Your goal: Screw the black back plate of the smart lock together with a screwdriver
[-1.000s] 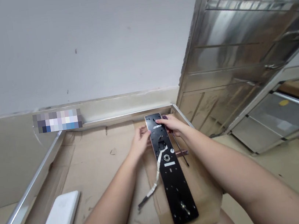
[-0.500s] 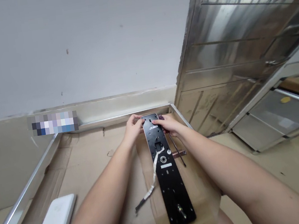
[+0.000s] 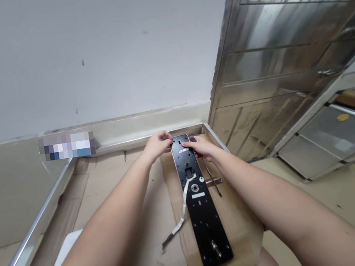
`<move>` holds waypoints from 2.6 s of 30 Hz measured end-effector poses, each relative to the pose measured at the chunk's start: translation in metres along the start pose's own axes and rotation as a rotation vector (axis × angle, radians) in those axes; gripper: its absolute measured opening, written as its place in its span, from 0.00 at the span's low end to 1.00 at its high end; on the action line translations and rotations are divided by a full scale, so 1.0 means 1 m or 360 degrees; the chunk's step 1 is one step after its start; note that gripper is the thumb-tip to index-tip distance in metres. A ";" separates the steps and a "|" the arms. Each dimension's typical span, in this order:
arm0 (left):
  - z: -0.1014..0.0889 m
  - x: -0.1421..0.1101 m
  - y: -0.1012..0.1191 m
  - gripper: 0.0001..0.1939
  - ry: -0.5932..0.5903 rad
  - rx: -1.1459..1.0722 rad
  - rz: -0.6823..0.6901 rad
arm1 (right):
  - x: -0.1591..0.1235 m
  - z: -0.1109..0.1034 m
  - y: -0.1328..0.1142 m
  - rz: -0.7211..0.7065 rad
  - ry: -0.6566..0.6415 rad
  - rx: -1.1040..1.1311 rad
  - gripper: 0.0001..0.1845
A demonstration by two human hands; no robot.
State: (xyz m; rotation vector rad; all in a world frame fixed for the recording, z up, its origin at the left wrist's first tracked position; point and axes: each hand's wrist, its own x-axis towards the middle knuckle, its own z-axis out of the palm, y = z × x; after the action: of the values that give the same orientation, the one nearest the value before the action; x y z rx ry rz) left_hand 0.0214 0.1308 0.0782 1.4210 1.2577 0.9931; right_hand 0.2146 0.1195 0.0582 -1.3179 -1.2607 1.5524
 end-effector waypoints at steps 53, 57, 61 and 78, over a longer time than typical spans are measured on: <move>0.006 0.000 -0.011 0.09 0.0232 0.1036 0.0520 | -0.001 -0.005 0.002 0.0035 -0.0030 0.0091 0.11; 0.007 0.001 -0.013 0.07 0.0239 0.0893 0.0482 | -0.001 -0.005 0.002 0.0026 -0.0055 0.0101 0.13; 0.005 0.004 -0.022 0.06 0.0251 0.0589 0.0401 | 0.000 -0.005 0.003 0.0017 -0.0073 0.0098 0.14; -0.047 -0.076 -0.100 0.19 0.0544 0.0182 -0.0065 | 0.004 -0.009 0.008 0.0049 -0.0077 0.0057 0.17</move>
State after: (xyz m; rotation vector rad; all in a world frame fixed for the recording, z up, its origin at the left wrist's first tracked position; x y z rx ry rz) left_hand -0.0552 0.0626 -0.0080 1.3418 1.6074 1.1869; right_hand 0.2233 0.1230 0.0498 -1.2897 -1.2414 1.6298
